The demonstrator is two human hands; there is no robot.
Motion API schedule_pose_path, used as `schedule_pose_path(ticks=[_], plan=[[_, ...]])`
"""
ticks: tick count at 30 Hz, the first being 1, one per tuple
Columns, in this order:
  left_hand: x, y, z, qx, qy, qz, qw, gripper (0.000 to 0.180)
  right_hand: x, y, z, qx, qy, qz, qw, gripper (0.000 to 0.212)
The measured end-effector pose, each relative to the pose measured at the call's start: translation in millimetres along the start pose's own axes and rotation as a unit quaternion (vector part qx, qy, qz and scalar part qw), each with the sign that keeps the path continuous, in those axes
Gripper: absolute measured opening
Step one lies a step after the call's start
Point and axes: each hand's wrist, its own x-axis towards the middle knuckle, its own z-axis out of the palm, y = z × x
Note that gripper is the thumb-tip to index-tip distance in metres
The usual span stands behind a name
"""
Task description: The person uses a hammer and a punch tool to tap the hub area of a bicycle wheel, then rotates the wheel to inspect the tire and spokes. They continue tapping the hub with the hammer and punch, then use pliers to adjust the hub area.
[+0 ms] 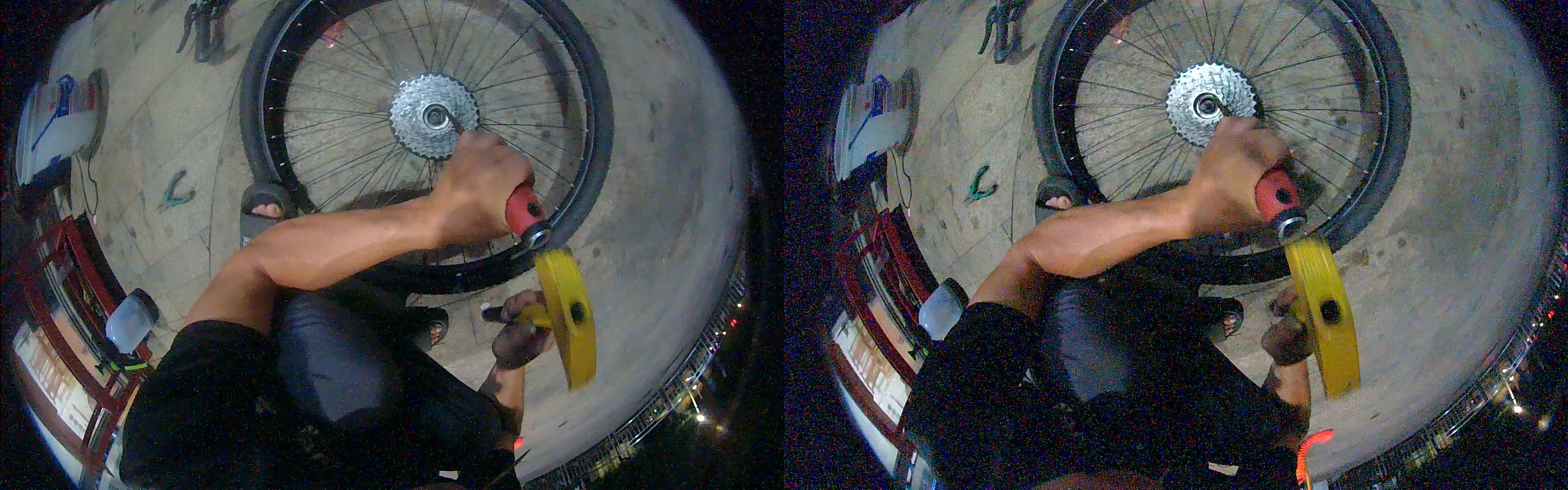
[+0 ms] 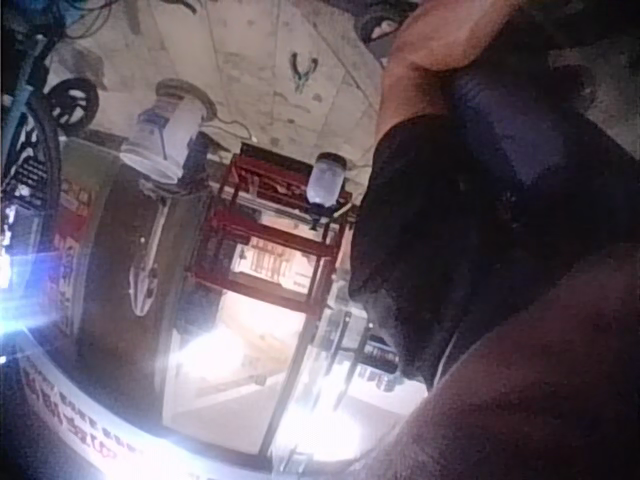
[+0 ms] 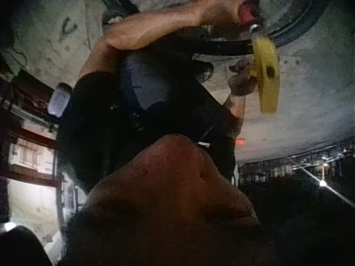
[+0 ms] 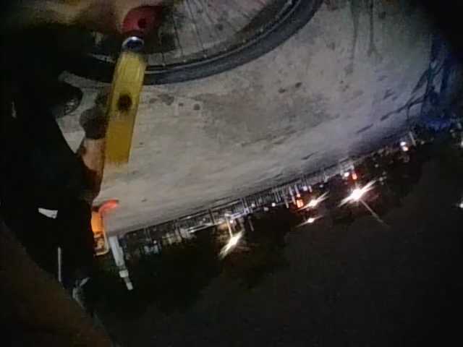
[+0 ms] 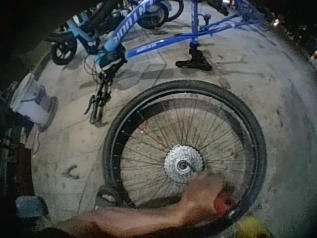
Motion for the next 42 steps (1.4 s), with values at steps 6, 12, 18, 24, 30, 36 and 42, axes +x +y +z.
schedule_pose_path(ticks=[6,12,18,24,30,36,42], plan=[[1,-1,4,0.007,0.008,0.001,1.0,0.025,9,-26,10,0.073,0.027,0.01,0.997,0.055],[2,-3,4,0.0,0.01,-0.004,1.0,0.028,10,-23,6,0.094,0.005,0.039,0.995,0.054],[4,-4,7,-0.012,0.028,-0.029,0.999,0.029,7,-20,5,0.175,-0.001,0.031,0.984,0.054],[9,-3,5,-0.019,0.023,-0.054,0.998,0.028,16,-30,7,0.121,0.025,0.018,0.992,0.051],[15,0,1,-0.022,0.023,-0.069,0.997,0.027,25,-32,10,0.111,-0.003,0.031,0.993,0.055],[17,-4,-9,-0.069,-0.007,-0.039,0.997,0.04,22,-24,8,0.124,0.017,0.056,0.991,0.061],[35,-15,-26,-0.011,-0.177,0.065,0.982,0.033,19,-26,7,0.149,0.034,0.093,0.984,0.061]])
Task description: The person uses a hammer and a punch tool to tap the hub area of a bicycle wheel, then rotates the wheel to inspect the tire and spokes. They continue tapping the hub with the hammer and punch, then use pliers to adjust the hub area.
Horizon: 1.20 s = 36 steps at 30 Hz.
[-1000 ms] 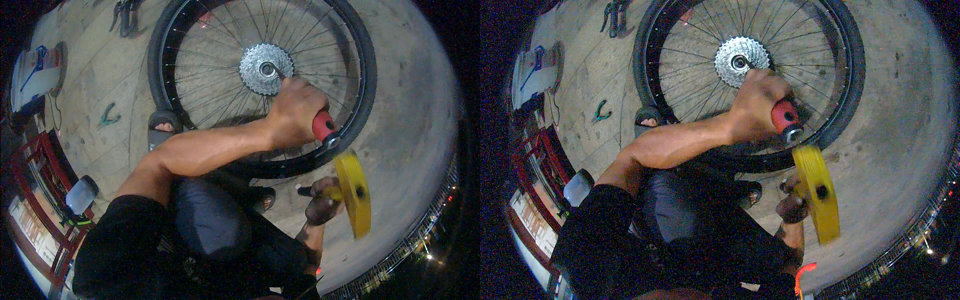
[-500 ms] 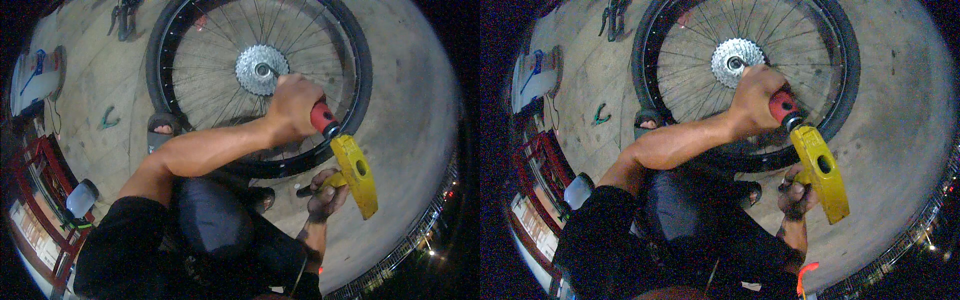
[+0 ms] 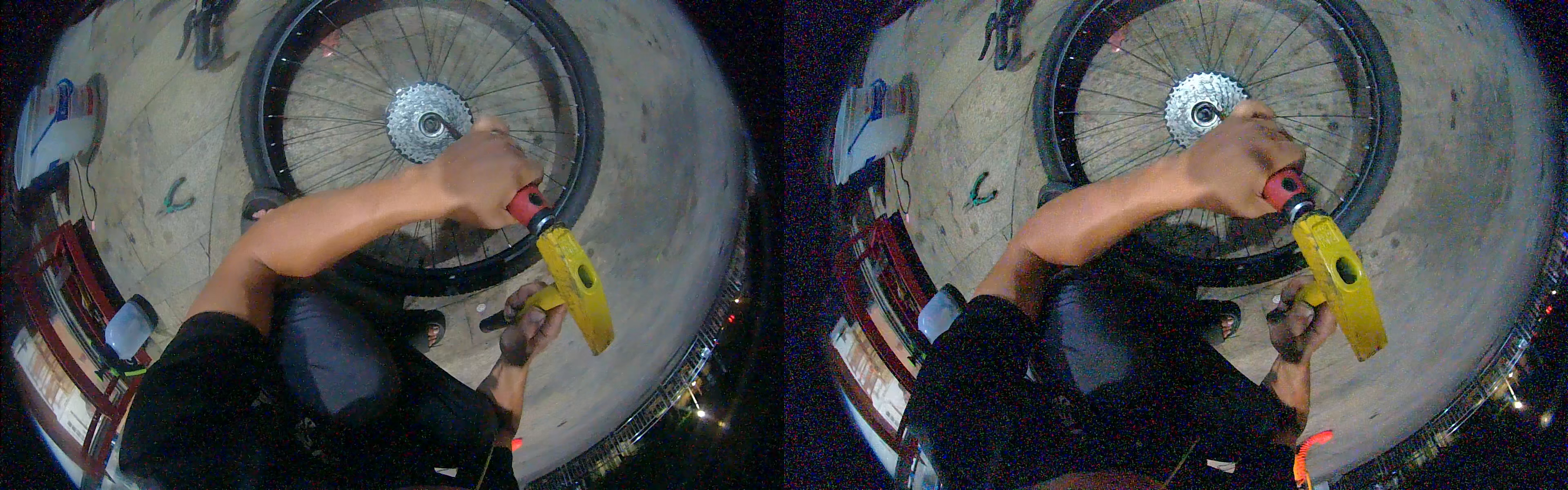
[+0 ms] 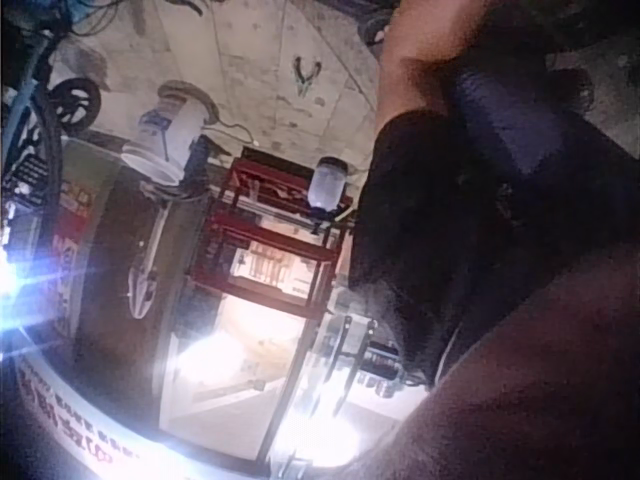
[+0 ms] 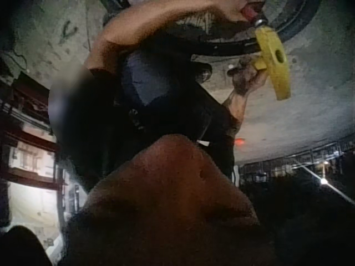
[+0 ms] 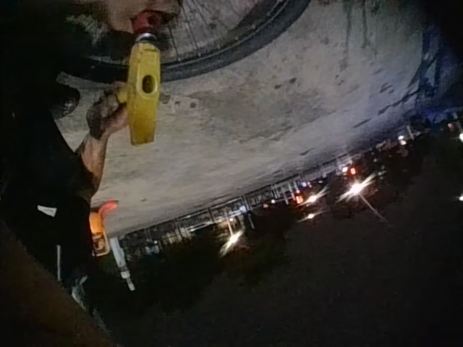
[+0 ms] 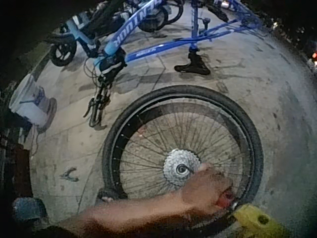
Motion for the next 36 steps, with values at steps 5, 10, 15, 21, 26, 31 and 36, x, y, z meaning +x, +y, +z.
schedule_pose_path(ticks=[5,10,15,21,26,31,36], plan=[[2,-7,2,-0.052,0.015,0.0,0.999,0.033,-3,-5,-1,-0.015,-0.006,0.003,1.0,0.055],[1,-5,7,-0.036,-0.008,0.002,0.999,0.035,0,-6,12,-0.043,-0.017,-0.124,0.991,0.046],[3,-5,9,-0.023,-0.014,-0.01,1.0,0.036,-1,12,2,0.049,-0.028,-0.095,0.994,0.043],[2,-3,9,-0.005,-0.015,-0.015,1.0,0.035,-4,13,1,0.024,-0.005,-0.089,0.996,0.049],[4,-5,13,0.006,-0.008,-0.027,1.0,0.036,1,12,4,0.03,-0.019,-0.108,0.994,0.05],[6,-7,5,-0.01,0.003,-0.044,0.999,0.039,7,6,5,0.028,-0.03,-0.057,0.998,0.051],[7,-11,12,0.013,0.034,-0.047,0.998,0.038,19,9,5,0.015,-0.046,-0.072,0.996,0.052]])
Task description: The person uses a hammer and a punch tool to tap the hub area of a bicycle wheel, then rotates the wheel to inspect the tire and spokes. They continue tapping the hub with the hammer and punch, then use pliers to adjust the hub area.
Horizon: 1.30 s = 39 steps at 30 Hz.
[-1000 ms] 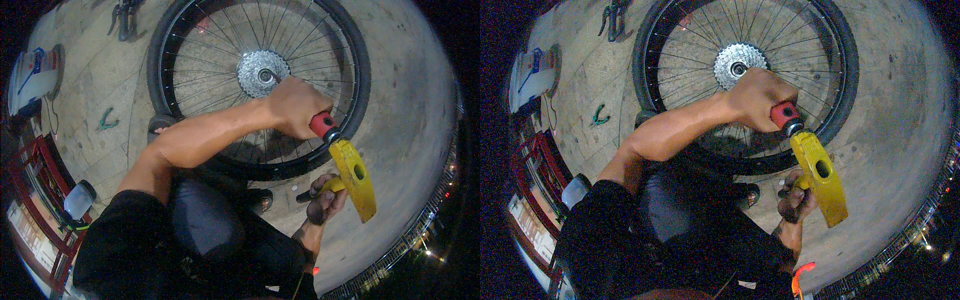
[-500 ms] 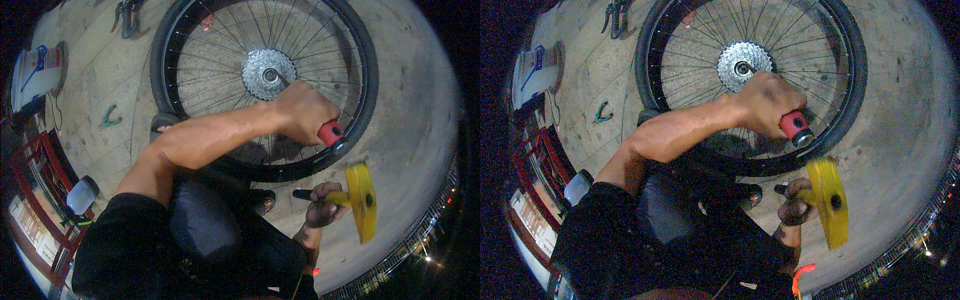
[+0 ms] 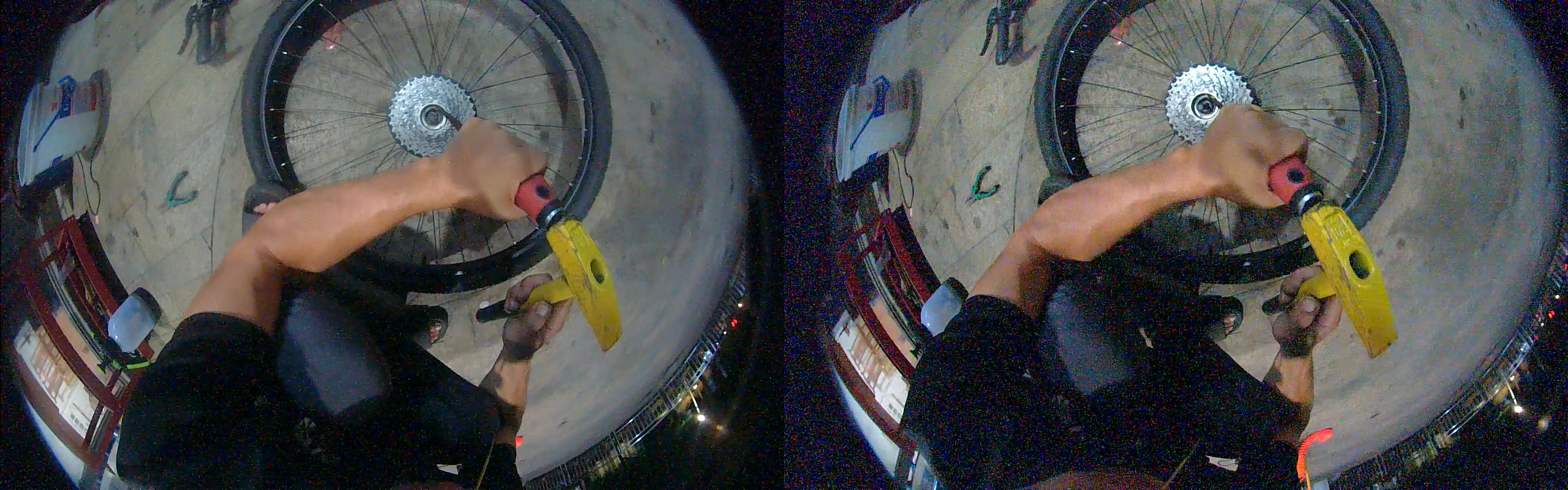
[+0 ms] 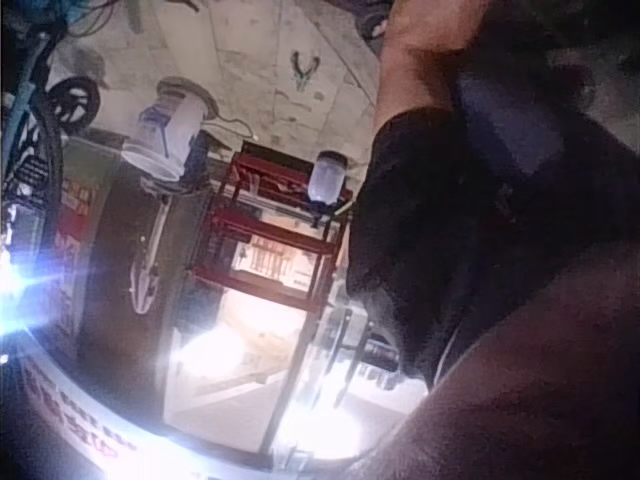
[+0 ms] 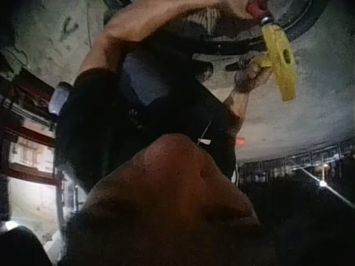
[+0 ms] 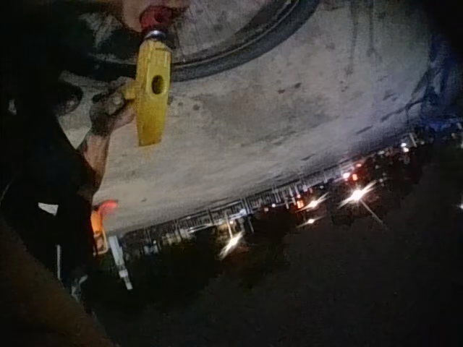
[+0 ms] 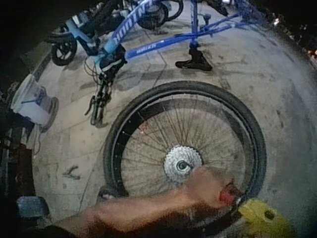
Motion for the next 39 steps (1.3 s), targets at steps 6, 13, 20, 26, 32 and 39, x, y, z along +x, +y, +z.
schedule_pose_path(ticks=[6,13,20,26,32,39], plan=[[3,-2,4,-0.021,0.028,0.001,0.999,0.037,3,-3,4,0.043,0.031,0.016,0.998,0.052],[4,-3,-4,-0.023,0.027,-0.03,0.999,0.033,9,-3,9,0.046,0.029,0.038,0.998,0.06],[8,-2,0,-0.031,0.057,-0.038,0.997,0.03,12,-3,5,0.091,0.086,0.084,0.989,0.062],[13,-3,12,-0.023,0.048,-0.01,0.999,0.031,13,-5,-1,0.207,0.09,0.065,0.972,0.064],[3,1,3,-0.044,-0.003,0.001,0.999,0.033,12,-10,-10,0.243,0.055,0.049,0.967,0.058],[5,-6,-2,-0.032,-0.032,0.013,0.999,0.036,8,-10,7,0.098,0.067,-0.001,0.993,0.055]])
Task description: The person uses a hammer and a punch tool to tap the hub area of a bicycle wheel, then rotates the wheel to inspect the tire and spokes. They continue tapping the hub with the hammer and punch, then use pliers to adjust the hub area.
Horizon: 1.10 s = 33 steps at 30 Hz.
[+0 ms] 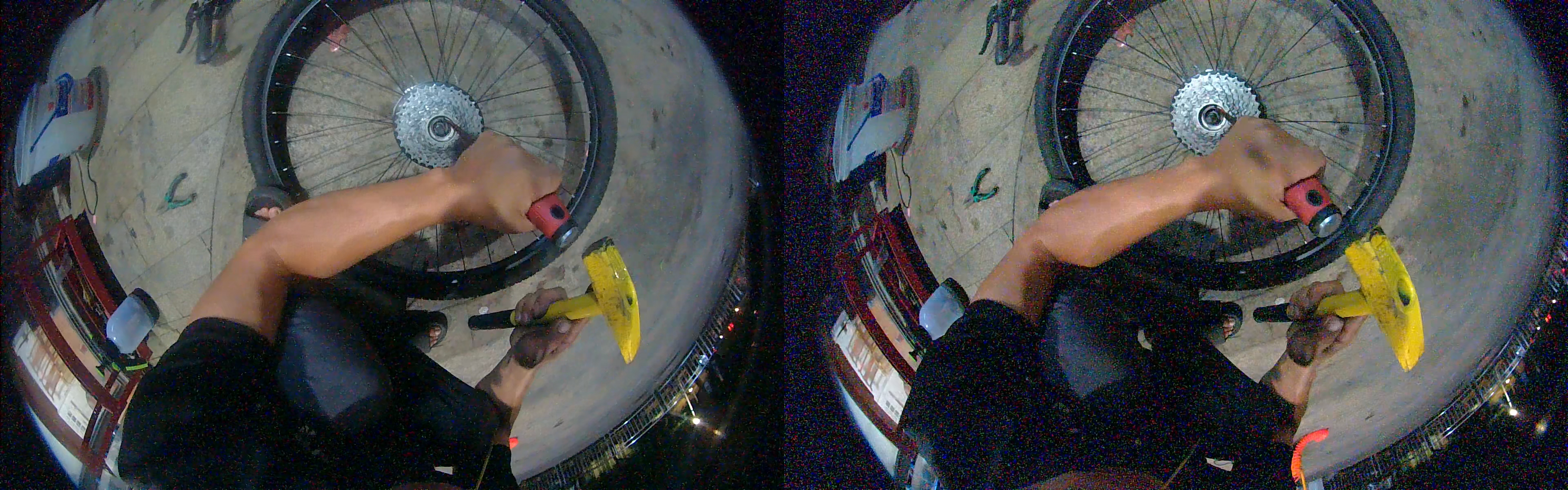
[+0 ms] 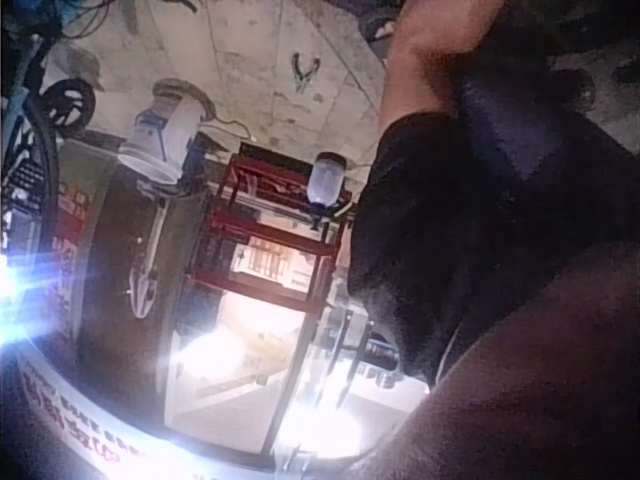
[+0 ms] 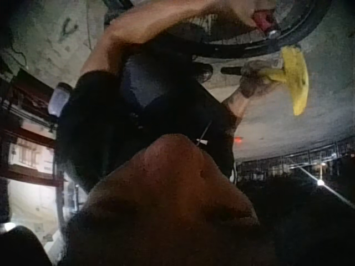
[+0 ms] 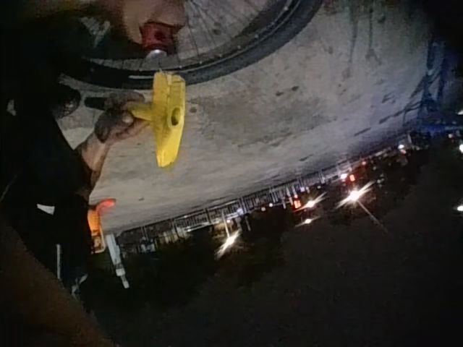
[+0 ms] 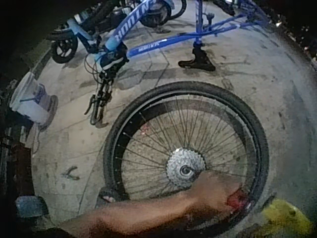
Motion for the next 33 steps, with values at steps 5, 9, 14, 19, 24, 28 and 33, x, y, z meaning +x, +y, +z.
schedule_pose_path(ticks=[5,9,14,19,24,28,33], plan=[[0,0,1,0.023,-0.004,0.0,1.0,0.037,-2,4,-7,0.017,-0.022,0.003,1.0,0.059],[1,-1,-3,0.027,0.014,-0.005,1.0,0.038,-4,2,-8,-0.022,-0.003,0.013,1.0,0.064],[2,-2,-1,0.034,0.033,-0.011,0.999,0.037,-1,5,-3,-0.028,-0.004,0.023,0.999,0.064],[5,-3,4,0.004,0.047,-0.003,0.999,0.036,-4,15,-5,-0.042,0.01,-0.035,0.998,0.067],[6,-1,4,0.037,0.031,-0.024,0.999,0.035,10,-5,7,-0.093,0.015,0.024,0.995,0.057],[8,-4,9,0.037,0.032,-0.028,0.998,0.034,14,-5,9,-0.06,0.015,0.045,0.997,0.059],[11,-1,11,0.045,0.055,-0.033,0.997,0.035,16,0,-3,-0.034,0.01,0.025,0.999,0.066]])
